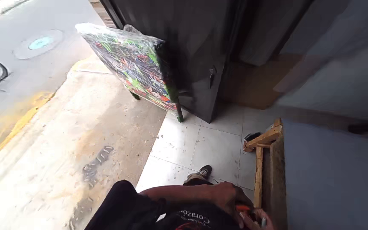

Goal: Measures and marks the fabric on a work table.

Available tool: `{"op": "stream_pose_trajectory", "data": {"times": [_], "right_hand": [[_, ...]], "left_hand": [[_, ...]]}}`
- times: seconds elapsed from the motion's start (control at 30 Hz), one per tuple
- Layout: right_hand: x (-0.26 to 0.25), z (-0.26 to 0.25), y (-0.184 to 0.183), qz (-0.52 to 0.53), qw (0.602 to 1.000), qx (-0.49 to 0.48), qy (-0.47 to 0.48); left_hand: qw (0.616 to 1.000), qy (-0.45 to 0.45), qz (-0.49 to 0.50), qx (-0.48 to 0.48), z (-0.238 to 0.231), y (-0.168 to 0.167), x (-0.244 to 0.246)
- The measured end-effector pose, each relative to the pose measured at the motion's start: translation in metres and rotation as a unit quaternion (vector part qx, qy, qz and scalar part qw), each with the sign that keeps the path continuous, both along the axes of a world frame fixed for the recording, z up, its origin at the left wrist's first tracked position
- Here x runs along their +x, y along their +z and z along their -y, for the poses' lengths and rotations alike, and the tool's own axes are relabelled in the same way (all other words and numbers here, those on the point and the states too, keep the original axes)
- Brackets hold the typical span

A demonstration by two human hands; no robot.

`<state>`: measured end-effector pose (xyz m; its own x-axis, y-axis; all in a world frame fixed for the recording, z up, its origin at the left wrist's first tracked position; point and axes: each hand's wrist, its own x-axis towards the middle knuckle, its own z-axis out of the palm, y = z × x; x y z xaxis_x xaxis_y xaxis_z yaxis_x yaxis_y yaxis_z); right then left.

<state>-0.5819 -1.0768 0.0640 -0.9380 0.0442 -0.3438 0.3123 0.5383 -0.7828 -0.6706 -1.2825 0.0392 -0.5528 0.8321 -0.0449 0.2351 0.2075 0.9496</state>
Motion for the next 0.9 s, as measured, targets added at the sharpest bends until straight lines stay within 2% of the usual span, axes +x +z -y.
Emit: {"op": "stream_pose_trajectory", "data": {"times": [0.07,0.17,0.2,0.27,0.33,0.4,0.47,0.5,0.57,0.63,0.73,0.9], "right_hand": [[0.003,-0.004,0.022,0.001,0.996,-0.018,-0.087],[0.028,-0.032,0.046,-0.022,0.973,-0.079,-0.217],[0.045,-0.042,0.053,-0.041,0.959,-0.098,-0.264],[0.086,-0.058,0.067,-0.082,0.913,-0.118,-0.381],[0.139,-0.069,0.07,-0.127,0.825,-0.134,-0.534],[0.199,-0.075,0.057,-0.201,0.67,-0.178,-0.693],[0.265,-0.082,0.029,-0.231,0.519,-0.187,-0.802],[0.3,-0.084,0.01,-0.221,0.463,-0.171,-0.841],[0.36,-0.085,-0.034,-0.163,0.393,-0.135,-0.895],[0.403,-0.09,-0.074,-0.105,0.373,-0.108,-0.915],[0.44,-0.105,-0.123,-0.055,0.378,-0.07,-0.921],[0.468,-0.126,-0.147,-0.004,0.386,-0.079,-0.919]], "left_hand": [[0.998,-0.05,0.043,0.01,-0.021,0.0,-0.014],[0.992,-0.073,0.092,-0.039,-0.06,-0.013,-0.02],[0.993,-0.078,0.073,-0.048,-0.072,-0.018,-0.02],[0.992,-0.1,-0.035,-0.071,-0.099,-0.027,-0.029],[0.974,-0.128,-0.164,-0.094,-0.133,-0.037,-0.053],[0.95,-0.144,-0.238,-0.145,-0.17,-0.045,-0.081],[0.921,-0.143,-0.277,-0.235,-0.209,-0.048,-0.101],[0.903,-0.149,-0.297,-0.272,-0.228,-0.05,-0.105],[0.865,-0.175,-0.333,-0.332,-0.264,-0.051,-0.104],[0.834,-0.212,-0.36,-0.359,-0.301,-0.058,-0.089],[0.803,-0.251,-0.382,-0.383,-0.344,-0.069,-0.051],[0.752,-0.251,-0.4,-0.46,-0.384,-0.079,-0.009]]}}
